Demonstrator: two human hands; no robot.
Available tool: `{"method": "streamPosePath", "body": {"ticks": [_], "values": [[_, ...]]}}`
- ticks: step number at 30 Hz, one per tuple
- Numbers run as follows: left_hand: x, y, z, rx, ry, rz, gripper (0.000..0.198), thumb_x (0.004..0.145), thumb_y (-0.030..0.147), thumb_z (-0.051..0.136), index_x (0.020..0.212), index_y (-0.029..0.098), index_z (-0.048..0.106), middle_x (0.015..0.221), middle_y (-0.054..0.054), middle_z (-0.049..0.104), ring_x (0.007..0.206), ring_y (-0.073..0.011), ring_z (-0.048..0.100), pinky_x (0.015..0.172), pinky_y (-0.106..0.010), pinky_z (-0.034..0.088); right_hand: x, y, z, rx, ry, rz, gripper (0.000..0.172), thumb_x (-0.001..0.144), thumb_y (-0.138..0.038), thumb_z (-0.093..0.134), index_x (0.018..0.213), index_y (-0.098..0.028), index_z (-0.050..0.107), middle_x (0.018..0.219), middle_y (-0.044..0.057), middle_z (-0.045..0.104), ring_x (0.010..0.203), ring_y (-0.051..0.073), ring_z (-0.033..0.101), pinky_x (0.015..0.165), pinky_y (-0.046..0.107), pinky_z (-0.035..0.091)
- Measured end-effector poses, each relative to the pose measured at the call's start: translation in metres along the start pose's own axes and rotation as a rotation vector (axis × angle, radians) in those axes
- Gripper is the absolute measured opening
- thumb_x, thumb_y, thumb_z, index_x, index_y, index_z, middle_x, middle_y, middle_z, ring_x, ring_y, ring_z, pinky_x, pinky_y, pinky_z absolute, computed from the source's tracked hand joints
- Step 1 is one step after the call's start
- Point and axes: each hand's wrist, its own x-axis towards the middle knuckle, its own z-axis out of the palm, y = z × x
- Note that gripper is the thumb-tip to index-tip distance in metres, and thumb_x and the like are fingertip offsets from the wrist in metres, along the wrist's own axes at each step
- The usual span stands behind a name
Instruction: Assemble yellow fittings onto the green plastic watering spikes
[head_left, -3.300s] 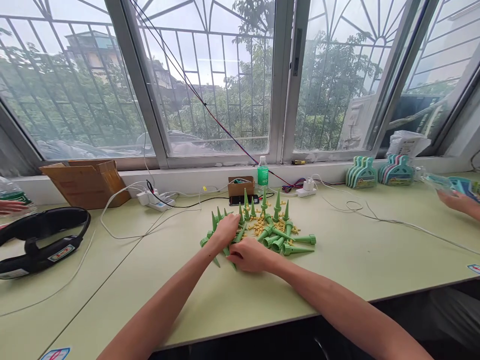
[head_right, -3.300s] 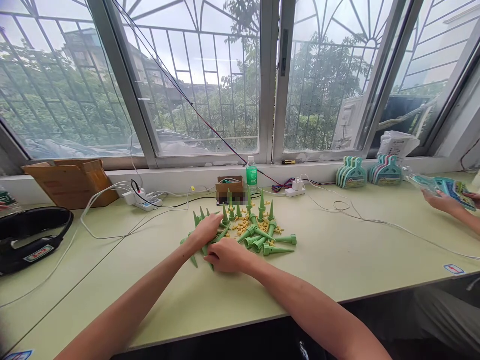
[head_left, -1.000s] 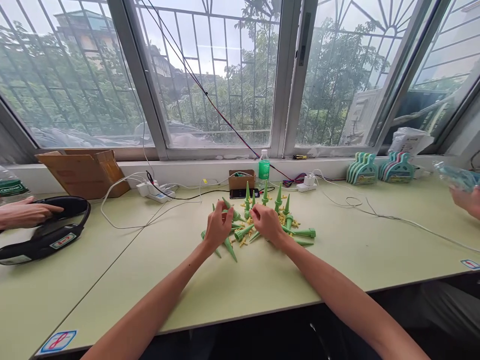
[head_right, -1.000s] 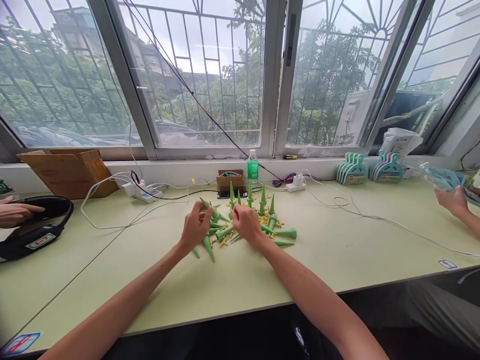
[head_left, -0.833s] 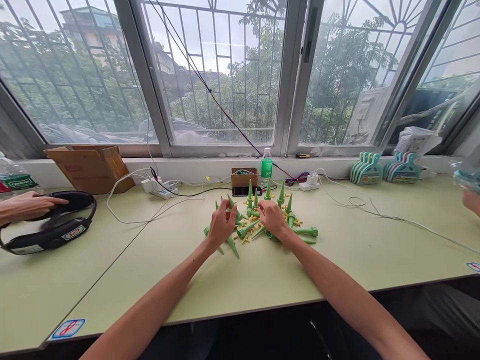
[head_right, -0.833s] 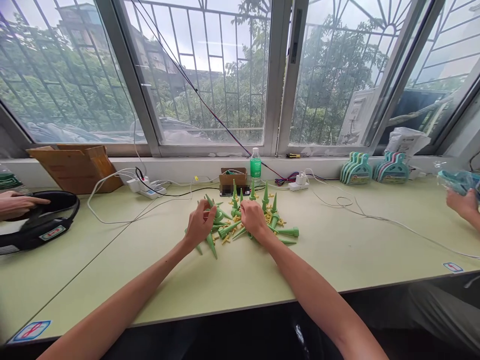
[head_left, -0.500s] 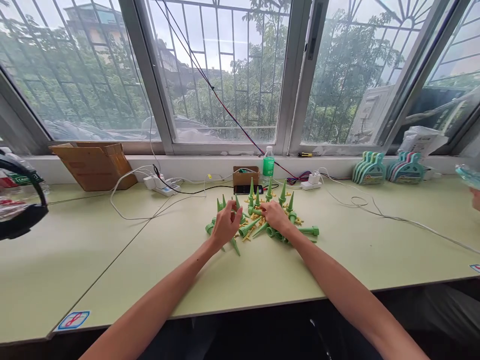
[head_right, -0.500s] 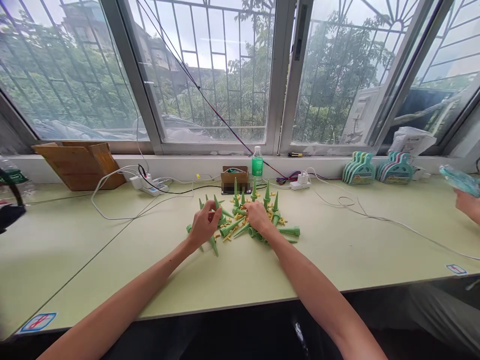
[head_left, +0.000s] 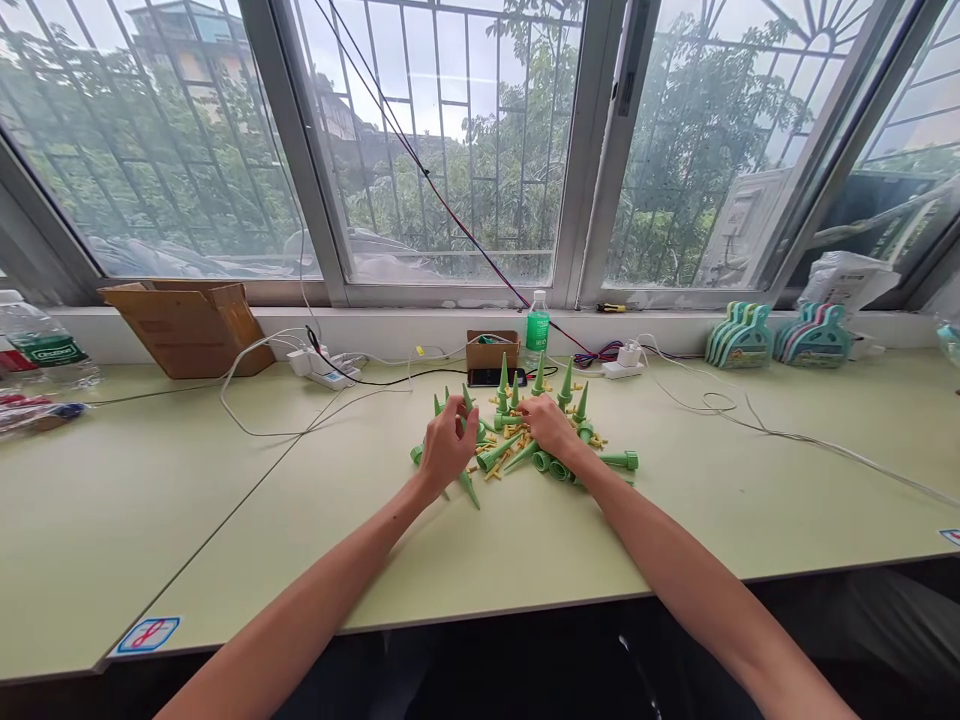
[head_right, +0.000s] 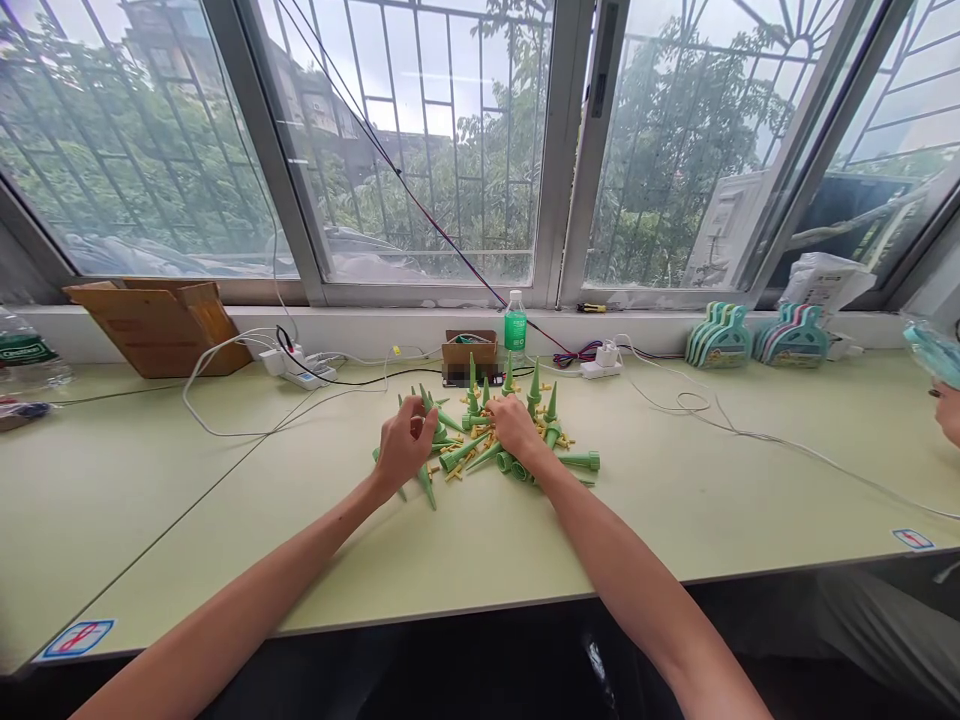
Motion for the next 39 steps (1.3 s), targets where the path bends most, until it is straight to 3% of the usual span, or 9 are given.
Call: {"method": "streamPosePath", "body": {"ticks": [8,15,19,22,25,27,30,34,39], "values": [[-0.001,0.004,-0.002,-0.014,0.002,-0.053,0.017,0.087,0.038,0.05,0.084,0.022,0.045,0.069,0.003,0.054,0.044,-0.0073,0.04,0.045,-0.021,0.033,-0.009,-0.026,-0.015,0.194,0.179,-0.143,0.016,0.091,-0.018,0.049,0.099,-0.015,0.063,0.091,0.009,0.063,0.092,0.02,0.054,0.082,0.03,0.041],[-0.008,0.012,0.008,-0.121,-0.036,-0.061,0.023,0.087,0.038,0.052,0.073,0.019,0.051,0.066,0.0,0.056,0.058,-0.012,0.056,0.049,-0.021,0.043,-0.025,-0.058,-0.018,0.454,0.148,-0.353,0.043,0.084,-0.021,0.056,0.125,-0.015,0.047,0.107,0.011,0.061,0.089,0.018,0.056,0.081,0.028,0.044],[-0.005,0.018,0.001,-0.069,-0.082,0.046,0.025,0.091,0.036,0.045,0.081,0.02,0.061,0.078,-0.004,0.063,0.065,-0.013,0.057,0.056,-0.023,0.046,-0.025,-0.059,-0.014,0.441,0.145,-0.278,0.02,0.088,-0.021,0.047,0.106,-0.016,0.054,0.084,0.005,0.061,0.072,0.015,0.054,0.068,0.024,0.041],[0.017,0.013,-0.02,0.051,0.084,0.099,0.027,0.09,0.037,0.046,0.078,0.019,0.063,0.075,-0.004,0.063,0.066,-0.0139,0.056,0.063,-0.025,0.047,-0.024,-0.057,-0.013,0.426,0.192,-0.193,0.012,0.089,-0.028,0.049,0.093,-0.017,0.053,0.072,0.001,0.056,0.061,0.012,0.048,0.059,0.022,0.036],[0.055,-0.01,-0.044,0.086,0.252,-0.086,0.033,0.088,0.043,0.046,0.078,0.018,0.065,0.079,-0.007,0.067,0.071,-0.0172,0.06,0.069,-0.029,0.047,-0.023,-0.058,-0.013,0.432,0.226,-0.143,0.013,0.088,-0.031,0.05,0.086,-0.018,0.049,0.065,-0.002,0.052,0.054,0.01,0.044,0.056,0.021,0.033],[0.081,-0.034,-0.054,0.04,0.141,-0.305,0.043,0.086,0.051,0.045,0.072,0.016,0.066,0.08,-0.009,0.069,0.074,-0.0202,0.062,0.069,-0.031,0.047,-0.024,-0.061,-0.013,0.441,0.226,-0.149,0.016,0.089,-0.032,0.049,0.08,-0.019,0.046,0.06,-0.003,0.048,0.052,0.01,0.042,0.055,0.021,0.032],[0.106,-0.071,-0.056,-0.139,-0.214,-0.609,0.056,0.083,0.063,0.041,0.073,0.015,0.068,0.096,-0.012,0.071,0.085,-0.0236,0.063,0.071,-0.032,0.046,-0.027,-0.068,-0.014,0.454,0.2,-0.18,0.019,0.089,-0.032,0.047,0.075,-0.02,0.044,0.057,-0.004,0.046,0.051,0.009,0.039,0.054,0.02,0.031],[0.108,-0.1,-0.039,-0.274,-0.541,-0.691,0.065,0.079,0.073,0.037,0.079,0.018,0.072,0.106,-0.011,0.07,0.099,-0.0255,0.061,0.076,-0.03,0.046,-0.032,-0.077,-0.013,0.455,0.158,-0.221,0.02,0.09,-0.032,0.046,0.074,-0.02,0.044,0.059,-0.004,0.047,0.051,0.009,0.039,0.054,0.02,0.031],[0.102,-0.098,-0.021,-0.454,-0.694,-0.694,0.075,0.078,0.077,0.031,0.082,0.014,0.071,0.096,-0.016,0.071,0.089,-0.0268,0.064,0.067,-0.03,0.047,-0.035,-0.084,-0.011,0.462,0.122,-0.267,0.019,0.089,-0.032,0.048,0.075,-0.02,0.044,0.058,-0.005,0.047,0.05,0.008,0.04,0.055,0.02,0.031]]}}
